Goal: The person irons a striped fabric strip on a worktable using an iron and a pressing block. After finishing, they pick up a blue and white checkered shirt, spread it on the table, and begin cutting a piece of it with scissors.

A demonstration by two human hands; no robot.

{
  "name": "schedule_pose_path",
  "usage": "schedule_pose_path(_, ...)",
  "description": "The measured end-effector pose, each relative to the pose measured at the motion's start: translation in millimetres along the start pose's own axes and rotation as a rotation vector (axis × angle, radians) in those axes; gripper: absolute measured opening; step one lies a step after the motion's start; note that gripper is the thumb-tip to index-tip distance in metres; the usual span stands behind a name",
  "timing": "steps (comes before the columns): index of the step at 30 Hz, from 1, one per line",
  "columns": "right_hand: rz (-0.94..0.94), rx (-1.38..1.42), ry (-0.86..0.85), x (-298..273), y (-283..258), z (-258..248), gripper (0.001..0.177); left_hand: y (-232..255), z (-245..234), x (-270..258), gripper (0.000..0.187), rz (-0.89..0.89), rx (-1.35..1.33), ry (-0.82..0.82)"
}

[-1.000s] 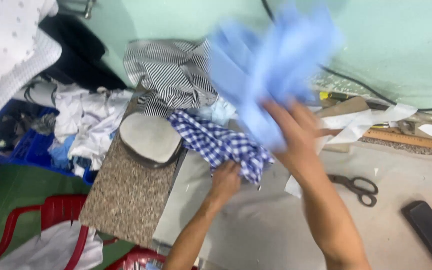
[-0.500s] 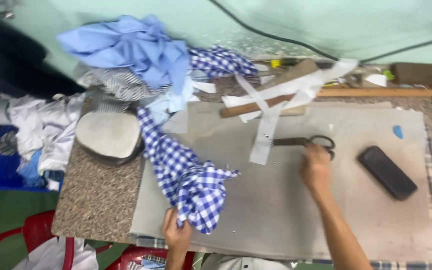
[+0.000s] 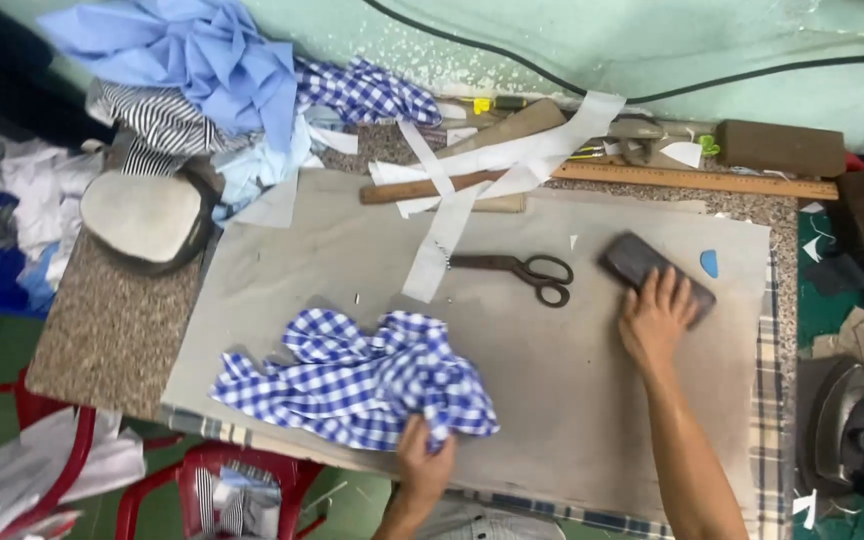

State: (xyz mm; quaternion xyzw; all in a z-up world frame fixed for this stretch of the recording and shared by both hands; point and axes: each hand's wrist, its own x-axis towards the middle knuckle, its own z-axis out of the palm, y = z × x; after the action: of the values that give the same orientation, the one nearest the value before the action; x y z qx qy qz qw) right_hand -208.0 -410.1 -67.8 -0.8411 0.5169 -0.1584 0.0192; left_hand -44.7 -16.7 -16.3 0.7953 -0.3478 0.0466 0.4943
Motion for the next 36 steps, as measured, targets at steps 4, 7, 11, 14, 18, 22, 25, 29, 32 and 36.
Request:
schedule_pose_path(4, -0.293, 0.257, -0.056, 41.3, -68.4, -33.0, 0.045, 59.7, 39.5, -14.2, 0.035, -0.185, -0.291, -0.425)
schedule_pose_path(7, -0.607, 0.477, 0.019, 12.2, -115.3, -24.1, 0.028, 85.4, 38.7, 3.4, 0.050, -0.160, -0.378, -0.898)
schedule_pose_path(11, -0.576, 0.647, -0.100, -28.4, -138.7, -52.0, 0.036, 71.1, 18.1, -1.2, 0.018, 0.256, -0.412, -0.668)
schedule_pose_path(14, -0.608, 0.554, -0.475, -67.4, -143.1, -75.5, 0.078, 52.9, -29.5, 36.8, 0.030, -0.002, -0.292, -0.434)
schedule_pose_path(18, -0.375, 0.189, -0.761, -115.9, -162.9, -93.6, 0.097, -48.7, -45.6, 66.2, 0.027, -0.036, 0.180, -0.225)
schedule_pose_path(22, -0.425, 0.123, -0.665, -147.6, -148.7, -86.2, 0.059, -68.3, -43.5, 105.1, 0.032, 0.011, 0.291, -0.353)
schedule_pose_path(25, -0.305, 0.239, -0.681, -160.2, -126.6, -111.8, 0.049, -82.2, -15.9, 127.7, 0.034, 0.016, 0.270, -0.406)
schedule_pose_path(29, -0.066, 0.390, -0.386, -154.3, -72.2, -171.3, 0.042, -95.7, 40.2, 178.0, 0.045, -0.079, 0.180, -0.379)
schedule_pose_path(32, 0.121, 0.405, -0.129, -168.7, -25.8, -157.3, 0.052, -93.8, 79.8, 224.4, 0.077, -0.298, 0.268, -0.482)
schedule_pose_path(36, 0.228, 0.405, -0.229, -200.4, 2.5, -136.5, 0.053, -157.3, 140.3, 279.1, 0.040, -0.227, 0.420, -0.688)
